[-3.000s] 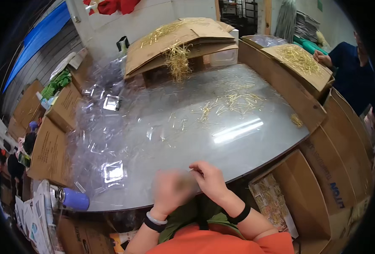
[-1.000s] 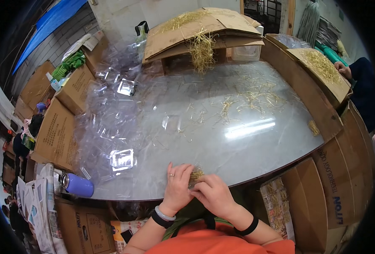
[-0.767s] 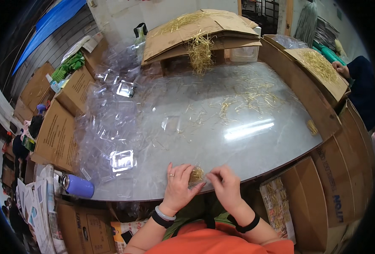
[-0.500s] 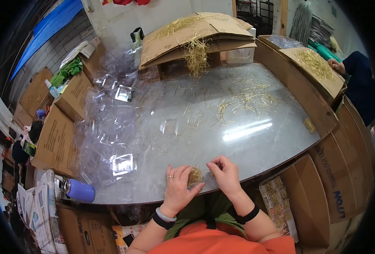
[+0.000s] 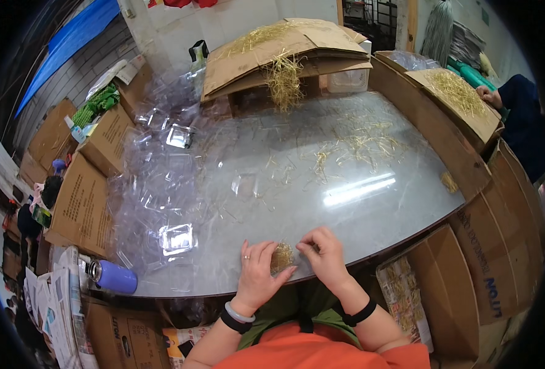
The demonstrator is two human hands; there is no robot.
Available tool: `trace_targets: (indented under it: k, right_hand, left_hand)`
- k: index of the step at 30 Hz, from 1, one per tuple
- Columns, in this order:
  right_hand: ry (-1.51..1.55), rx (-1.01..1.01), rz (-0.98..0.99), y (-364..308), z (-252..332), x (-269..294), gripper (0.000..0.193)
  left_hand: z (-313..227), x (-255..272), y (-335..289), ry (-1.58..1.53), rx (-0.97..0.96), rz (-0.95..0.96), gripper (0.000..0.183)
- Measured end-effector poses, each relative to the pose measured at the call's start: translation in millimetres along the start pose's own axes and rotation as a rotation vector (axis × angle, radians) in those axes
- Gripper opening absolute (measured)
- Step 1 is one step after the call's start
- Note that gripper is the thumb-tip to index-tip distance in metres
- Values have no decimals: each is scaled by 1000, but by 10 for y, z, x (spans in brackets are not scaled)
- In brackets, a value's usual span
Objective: Sorting and arranging small gold-colored wire clips on a workspace.
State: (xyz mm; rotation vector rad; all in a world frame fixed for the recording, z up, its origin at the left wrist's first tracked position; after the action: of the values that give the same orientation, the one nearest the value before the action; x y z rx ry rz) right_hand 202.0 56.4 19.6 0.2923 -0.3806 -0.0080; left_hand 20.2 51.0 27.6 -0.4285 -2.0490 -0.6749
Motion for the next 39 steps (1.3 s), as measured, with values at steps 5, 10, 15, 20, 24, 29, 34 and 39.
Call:
trace_targets:
  k: [5, 10, 15, 20, 24, 29, 34, 39]
  right_hand:
    - [-28, -66, 70, 26, 57, -57, 10]
    - [3, -100, 121, 14, 26, -31, 10]
    - [-109, -35, 133, -28, 132, 20, 9]
    - [-377, 242, 124, -16, 432, -2, 11]
    - [-502, 303, 94, -6, 549, -44, 13]
    - [-499, 286, 204, -18, 579, -177, 15]
    - [-468, 263, 148, -21, 437, -45, 15]
    - [-531, 345, 209, -24, 544, -93, 17]
  left_hand:
    - [15, -2, 0, -2, 3, 32, 66]
    - [-9, 79, 9, -76, -19, 7, 61]
    - [45, 66, -4, -122, -23, 4, 57]
    - [69, 55, -16, -172, -19, -5, 56]
    - [75, 49, -17, -184, -10, 4, 57]
    - [147, 2, -33, -216, -1, -17, 59]
    - [110, 83, 9, -268, -10, -13, 60]
    - [131, 80, -12, -281, -20, 5, 62]
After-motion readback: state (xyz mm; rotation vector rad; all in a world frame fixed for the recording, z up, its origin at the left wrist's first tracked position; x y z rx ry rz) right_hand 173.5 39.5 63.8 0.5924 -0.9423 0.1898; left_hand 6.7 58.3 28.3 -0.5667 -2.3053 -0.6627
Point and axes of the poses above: each hand's wrist, its own y-axis towards the middle knuckle, its own x-axis out of the back of the hand, z = x × y, the point moved 6 cm from there along y, towards the middle knuckle, and after that the axes turned 15 degrees about z, right-handed, at the moved point
